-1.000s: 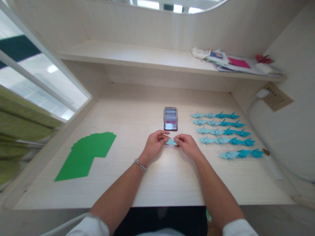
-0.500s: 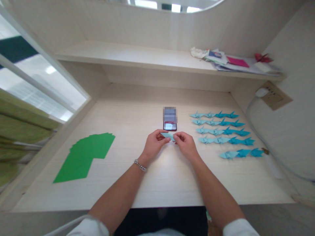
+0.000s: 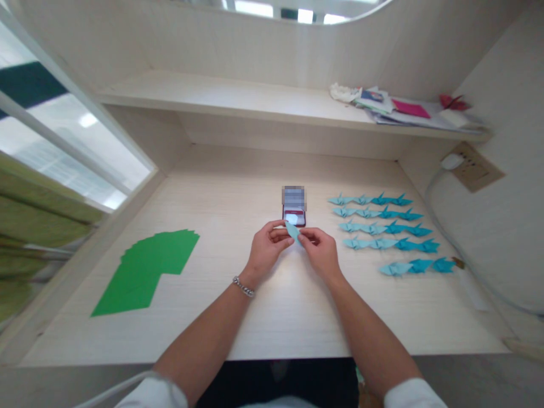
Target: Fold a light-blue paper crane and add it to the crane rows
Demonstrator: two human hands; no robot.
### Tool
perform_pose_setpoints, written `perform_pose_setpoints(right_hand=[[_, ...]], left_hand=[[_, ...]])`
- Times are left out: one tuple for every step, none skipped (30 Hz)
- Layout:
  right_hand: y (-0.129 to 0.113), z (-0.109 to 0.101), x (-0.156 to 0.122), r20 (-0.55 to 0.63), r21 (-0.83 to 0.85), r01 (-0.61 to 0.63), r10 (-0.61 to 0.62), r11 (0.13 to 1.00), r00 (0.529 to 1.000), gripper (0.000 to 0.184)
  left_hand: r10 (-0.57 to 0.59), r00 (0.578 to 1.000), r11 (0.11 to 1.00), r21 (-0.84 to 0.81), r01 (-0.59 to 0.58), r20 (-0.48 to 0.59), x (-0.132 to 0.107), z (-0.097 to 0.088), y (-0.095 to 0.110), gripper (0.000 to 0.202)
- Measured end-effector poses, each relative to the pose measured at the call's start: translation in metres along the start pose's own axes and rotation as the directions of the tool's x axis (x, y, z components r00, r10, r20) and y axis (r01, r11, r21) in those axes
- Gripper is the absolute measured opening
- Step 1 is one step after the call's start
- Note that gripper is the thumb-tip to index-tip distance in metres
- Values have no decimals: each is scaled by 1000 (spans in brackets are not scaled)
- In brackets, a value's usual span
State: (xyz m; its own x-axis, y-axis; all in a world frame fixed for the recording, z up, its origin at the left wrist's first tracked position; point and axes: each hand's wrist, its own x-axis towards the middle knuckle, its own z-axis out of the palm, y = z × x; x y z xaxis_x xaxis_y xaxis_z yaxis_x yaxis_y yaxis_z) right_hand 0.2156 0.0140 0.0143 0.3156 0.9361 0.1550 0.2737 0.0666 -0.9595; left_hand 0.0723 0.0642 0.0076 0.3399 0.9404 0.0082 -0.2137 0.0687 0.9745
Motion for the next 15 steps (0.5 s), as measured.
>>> perform_pose_setpoints(right_hand=[[0, 0, 0, -6, 17, -10, 10, 1000, 1000, 22], [0, 1, 0, -13, 30, -17, 18, 999, 1000, 23], [1, 1, 1, -20, 41, -22, 23, 999, 1000, 23], [1, 2, 1, -27, 52, -26, 27, 998, 999, 23], [2, 2, 1, -31, 61, -29, 31, 998, 999, 23], [2, 2, 1, -33, 69, -33, 35, 997, 999, 23], [2, 2, 1, -34, 76, -38, 41, 996, 999, 22], [2, 3, 1, -32, 82, -44, 47, 996, 998, 21], [2, 3, 1, -30, 88, -49, 52, 995, 998, 20], [2, 3, 1, -27, 93, -54, 57, 994, 998, 20], [2, 3, 1, -23, 97, -57, 60, 994, 998, 19], [2, 2, 1, -21, 98, -59, 61, 993, 998, 18], [2, 2, 1, -19, 95, -59, 61, 994, 998, 18], [3, 2, 2, -15, 89, -59, 60, 994, 998, 18], [3, 2, 2, -6, 80, -61, 61, 995, 998, 18]], left_hand=[[-1, 1000, 1000, -3, 1, 0, 0, 0, 0, 51], [-1, 1000, 1000, -3, 1, 1, 0, 0, 0, 50], [-1, 1000, 1000, -5, 1, 5, 0, 0, 0, 48], [0, 1000, 1000, -8, 0, 7, 0, 1, 0, 47], [1, 1000, 1000, -12, -1, 7, 0, 1, 0, 47], [4, 1000, 1000, -16, -4, 6, 0, 1, 0, 46], [7, 1000, 1000, -19, -7, 6, 0, 1, -1, 46], [12, 1000, 1000, -21, -11, 7, 0, 0, -2, 46], [15, 1000, 1000, -22, -15, 10, 0, 0, -2, 45], [18, 1000, 1000, -22, -18, 13, 0, 0, -3, 44], [19, 1000, 1000, -21, -19, 16, -1, 0, -3, 44], [20, 1000, 1000, -19, -19, 15, -1, 0, -3, 43], [19, 1000, 1000, -16, -19, 14, -1, 0, -3, 43], [19, 1000, 1000, -14, -19, 13, -1, 0, -3, 42], [18, 1000, 1000, -11, -18, 11, -1, 0, -3, 42]])
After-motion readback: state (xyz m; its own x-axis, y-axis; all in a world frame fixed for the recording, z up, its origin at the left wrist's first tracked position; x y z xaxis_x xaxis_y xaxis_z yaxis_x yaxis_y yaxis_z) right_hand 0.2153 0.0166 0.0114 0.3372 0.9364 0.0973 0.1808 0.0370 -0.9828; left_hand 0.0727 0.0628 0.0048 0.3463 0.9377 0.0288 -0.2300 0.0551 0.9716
